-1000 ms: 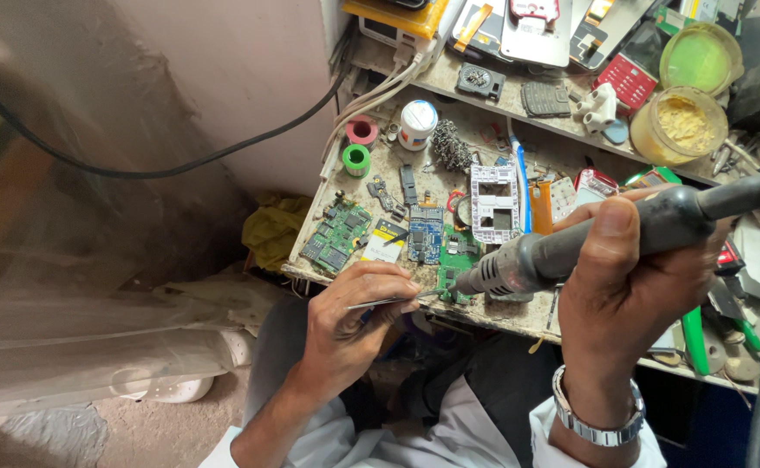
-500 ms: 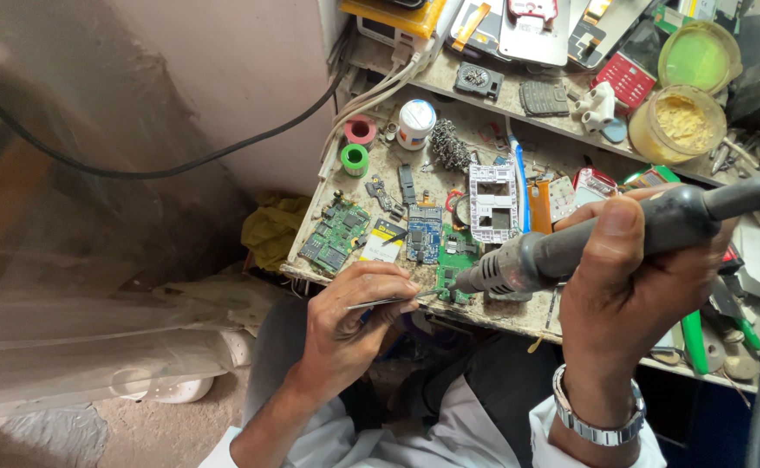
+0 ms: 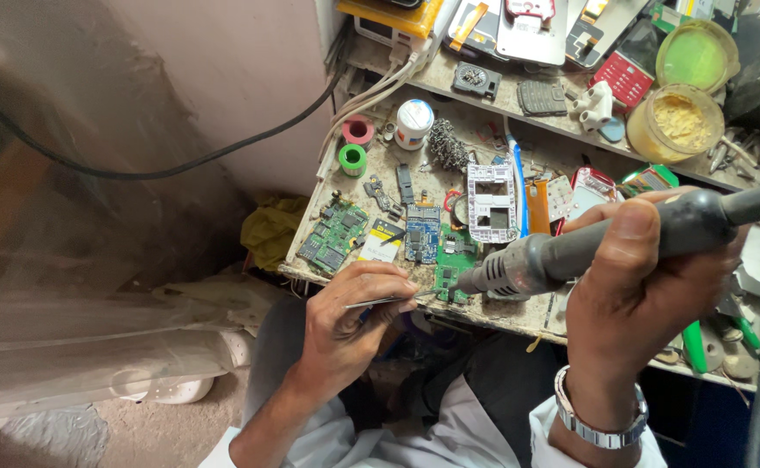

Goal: The person uses tweezers to position small components on a green circuit board, then applies a hot air gun to reflow solder. They later use a multimeter to test continuity on the board.

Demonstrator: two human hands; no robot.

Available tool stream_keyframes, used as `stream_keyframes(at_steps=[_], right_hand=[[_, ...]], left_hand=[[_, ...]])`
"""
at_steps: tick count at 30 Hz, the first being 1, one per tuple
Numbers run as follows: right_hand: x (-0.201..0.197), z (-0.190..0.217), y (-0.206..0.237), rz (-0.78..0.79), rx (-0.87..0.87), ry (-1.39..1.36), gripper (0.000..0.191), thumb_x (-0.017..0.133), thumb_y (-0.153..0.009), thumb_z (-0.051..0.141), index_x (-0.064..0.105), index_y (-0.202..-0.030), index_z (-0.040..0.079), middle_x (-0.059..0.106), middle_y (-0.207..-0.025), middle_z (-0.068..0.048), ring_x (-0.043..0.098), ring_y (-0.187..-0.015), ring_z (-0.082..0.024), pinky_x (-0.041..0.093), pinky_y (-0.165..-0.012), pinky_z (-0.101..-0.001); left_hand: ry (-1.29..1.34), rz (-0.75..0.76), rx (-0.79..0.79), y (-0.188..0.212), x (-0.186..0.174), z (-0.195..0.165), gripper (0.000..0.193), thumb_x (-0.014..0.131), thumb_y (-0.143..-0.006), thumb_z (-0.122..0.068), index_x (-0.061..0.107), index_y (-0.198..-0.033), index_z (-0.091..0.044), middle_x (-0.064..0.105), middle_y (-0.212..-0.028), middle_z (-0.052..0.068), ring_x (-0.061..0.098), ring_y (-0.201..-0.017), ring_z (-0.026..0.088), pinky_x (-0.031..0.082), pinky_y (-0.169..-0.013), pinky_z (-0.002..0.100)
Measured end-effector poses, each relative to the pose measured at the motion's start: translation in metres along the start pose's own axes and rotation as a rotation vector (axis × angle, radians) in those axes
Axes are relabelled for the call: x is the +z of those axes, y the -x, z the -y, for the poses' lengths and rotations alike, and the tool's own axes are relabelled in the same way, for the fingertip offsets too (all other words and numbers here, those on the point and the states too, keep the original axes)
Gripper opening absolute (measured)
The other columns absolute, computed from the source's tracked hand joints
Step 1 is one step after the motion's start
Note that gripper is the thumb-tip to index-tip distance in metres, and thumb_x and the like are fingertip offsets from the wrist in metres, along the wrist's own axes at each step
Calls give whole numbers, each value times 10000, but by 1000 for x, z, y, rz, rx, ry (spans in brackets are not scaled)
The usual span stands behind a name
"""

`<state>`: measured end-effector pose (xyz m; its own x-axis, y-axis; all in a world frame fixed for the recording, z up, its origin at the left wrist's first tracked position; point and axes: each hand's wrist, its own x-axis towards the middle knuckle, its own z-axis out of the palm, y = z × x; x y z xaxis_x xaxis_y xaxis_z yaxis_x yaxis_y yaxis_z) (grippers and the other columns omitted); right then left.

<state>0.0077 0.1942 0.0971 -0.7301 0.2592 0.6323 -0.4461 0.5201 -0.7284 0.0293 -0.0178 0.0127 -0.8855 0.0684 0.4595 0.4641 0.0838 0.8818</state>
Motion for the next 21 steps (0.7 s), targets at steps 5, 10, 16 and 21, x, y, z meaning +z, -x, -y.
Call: stream_keyframes(at_steps=[5,10,16,21], right_hand=[[-8,-1,-2,-19,-44,15,394,554,-1206,371,402,-1209,8,593,-875,-90,698,-727,-173,573,-725,-272],[-20,-9,-1,-159,65,-15,431,576,-1198,400,435,-1188,-7,621,-861,-99,686,-712,-196,523,-696,-274],[-63,-47,2,-164,-99,260,391,608,-1149,310,466,-1122,-53,574,-1041,-125,621,-778,-224,550,-750,-325],[-113,-99,6,-117,-51,365,341,554,-1126,258,525,-1035,-70,592,-1008,-119,570,-777,-200,538,-774,-315]], left_hand=[[7,-2,-3,-1,3,-3,287,795,-814,113,731,-1034,-60,739,-1018,51,726,-1048,197,605,-895,309],[24,-2,-12,-2,2,-8,288,796,-818,115,730,-1034,-63,737,-1022,51,728,-1034,192,611,-875,303],[-17,-2,12,-1,2,-7,292,802,-811,107,728,-1034,-66,740,-1012,47,731,-1029,192,604,-881,304],[-22,-1,9,-1,1,-7,293,801,-809,107,729,-1034,-66,741,-1008,46,732,-1026,192,606,-878,304]])
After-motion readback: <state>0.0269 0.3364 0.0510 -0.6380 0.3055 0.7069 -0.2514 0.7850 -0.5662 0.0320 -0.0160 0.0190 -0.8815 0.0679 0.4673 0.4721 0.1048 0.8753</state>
